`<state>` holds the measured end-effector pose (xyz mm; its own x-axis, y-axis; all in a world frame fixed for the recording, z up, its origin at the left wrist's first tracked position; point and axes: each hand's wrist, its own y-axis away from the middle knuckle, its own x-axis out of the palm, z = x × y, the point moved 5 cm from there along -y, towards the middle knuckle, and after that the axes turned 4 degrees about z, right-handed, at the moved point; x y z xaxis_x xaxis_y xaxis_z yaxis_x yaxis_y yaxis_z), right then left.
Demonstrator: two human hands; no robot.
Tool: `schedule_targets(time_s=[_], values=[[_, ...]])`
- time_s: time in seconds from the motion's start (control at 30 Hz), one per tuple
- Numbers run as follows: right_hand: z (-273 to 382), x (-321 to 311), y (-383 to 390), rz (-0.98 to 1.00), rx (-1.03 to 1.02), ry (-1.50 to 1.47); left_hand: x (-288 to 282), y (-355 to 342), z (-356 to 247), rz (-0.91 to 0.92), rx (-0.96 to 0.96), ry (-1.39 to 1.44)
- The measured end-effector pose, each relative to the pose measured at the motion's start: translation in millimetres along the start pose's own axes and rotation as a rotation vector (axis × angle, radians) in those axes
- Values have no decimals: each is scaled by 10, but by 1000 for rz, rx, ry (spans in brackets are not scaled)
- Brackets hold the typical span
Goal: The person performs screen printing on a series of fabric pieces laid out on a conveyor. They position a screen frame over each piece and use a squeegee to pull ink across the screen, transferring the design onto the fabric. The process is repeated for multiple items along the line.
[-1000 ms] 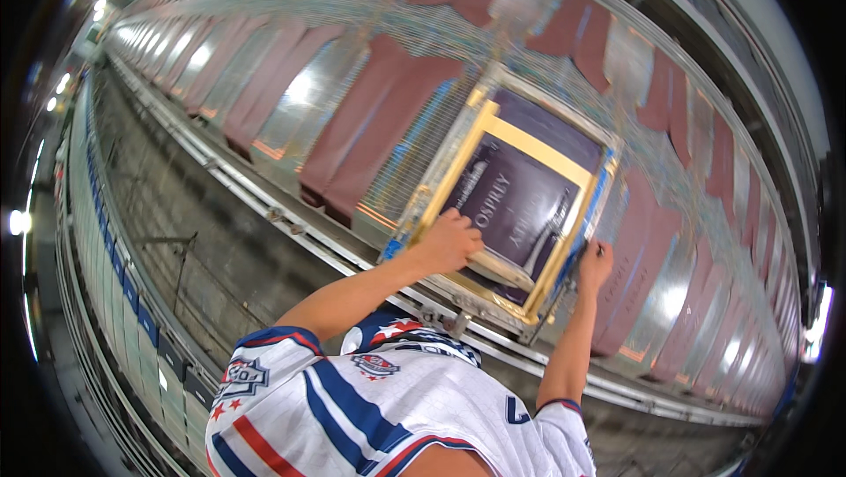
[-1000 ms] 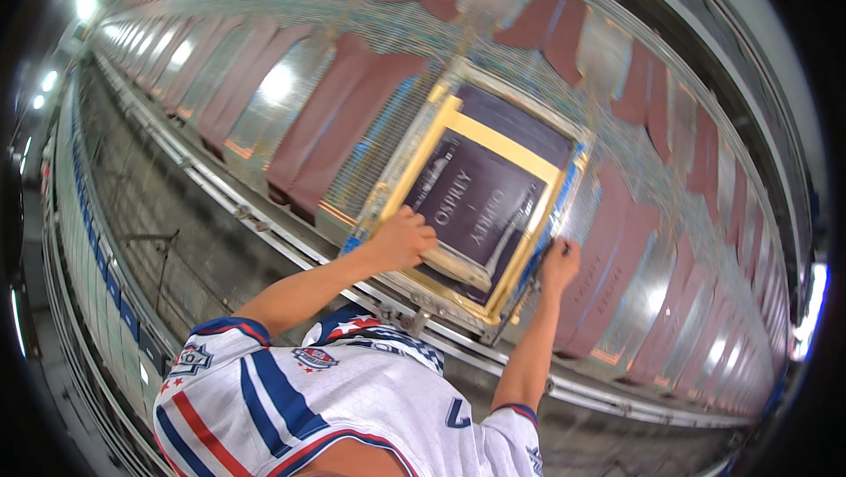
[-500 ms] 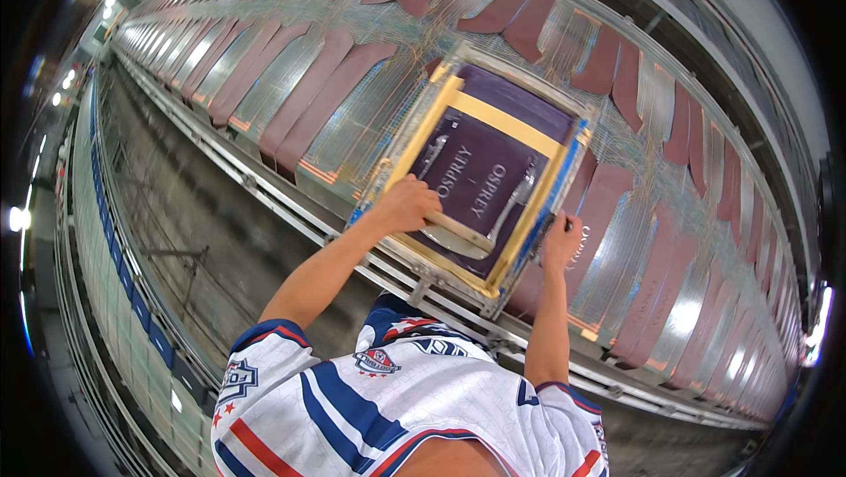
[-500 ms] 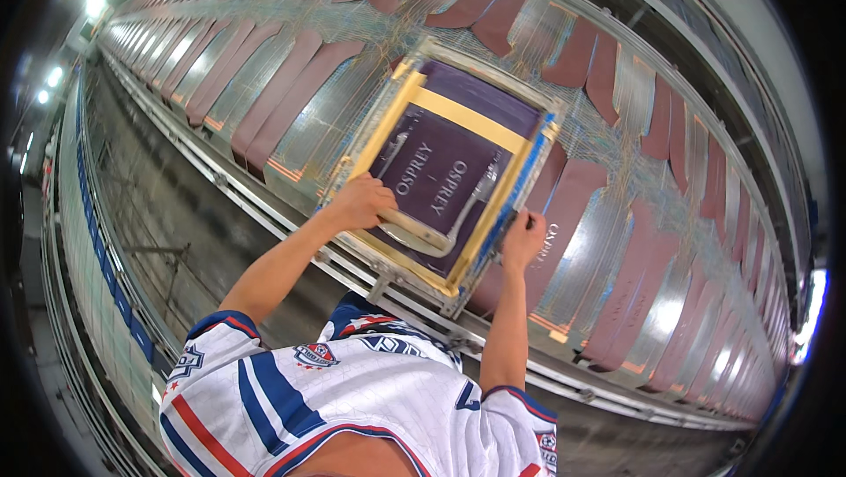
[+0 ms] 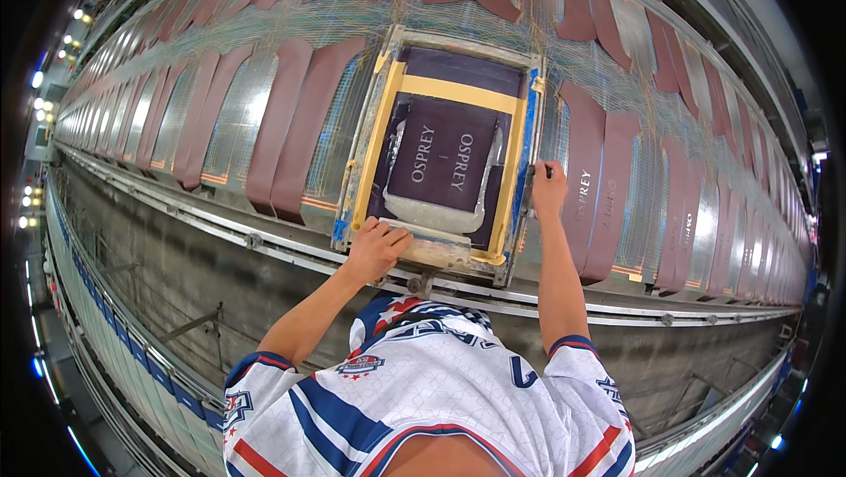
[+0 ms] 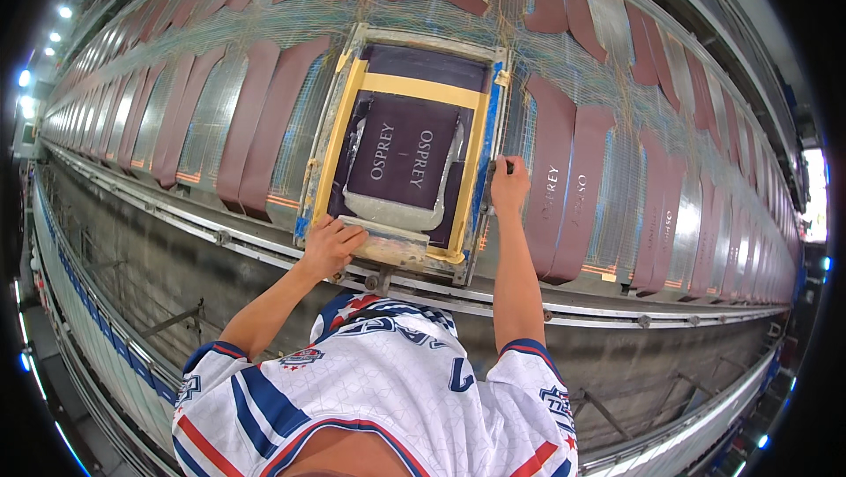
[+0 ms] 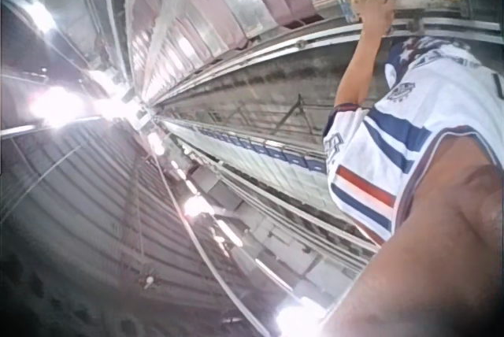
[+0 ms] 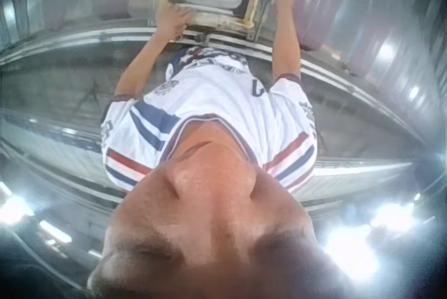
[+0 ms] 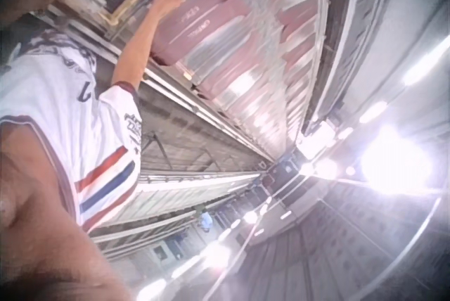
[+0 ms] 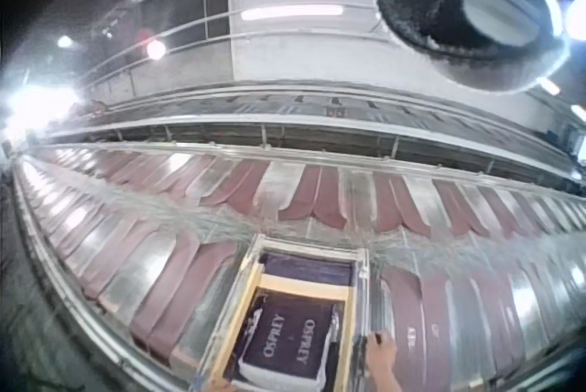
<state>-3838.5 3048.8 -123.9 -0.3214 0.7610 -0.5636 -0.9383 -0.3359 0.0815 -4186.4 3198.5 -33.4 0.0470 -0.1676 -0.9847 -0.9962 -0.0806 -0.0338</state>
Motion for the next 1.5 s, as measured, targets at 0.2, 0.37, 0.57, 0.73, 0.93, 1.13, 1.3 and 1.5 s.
schedule_targets(time_s=[0.2,0.37,0.57,0.73,0.93,1.13,1.3,1.5], values=[[-61,-38,-78,192,105,230,32,-746,514,-76,10,58],[579,-77,-302,305,-246,92,-33,-1934,1250,10,-24,93],[1850,429,-560,677,-669,320,-320,-2275,1610,64,-83,224],[1681,837,-869,669,-595,687,-236,-2706,1714,59,-129,225],[1378,803,146,706,-624,673,-30,-1761,1239,-3,-27,187],[1230,359,1231,657,-702,412,-92,-855,547,66,-23,270],[1445,580,354,697,-659,608,-113,-1558,1030,83,-30,132],[1746,873,-821,762,-455,644,-135,-2616,1734,116,-76,191]])
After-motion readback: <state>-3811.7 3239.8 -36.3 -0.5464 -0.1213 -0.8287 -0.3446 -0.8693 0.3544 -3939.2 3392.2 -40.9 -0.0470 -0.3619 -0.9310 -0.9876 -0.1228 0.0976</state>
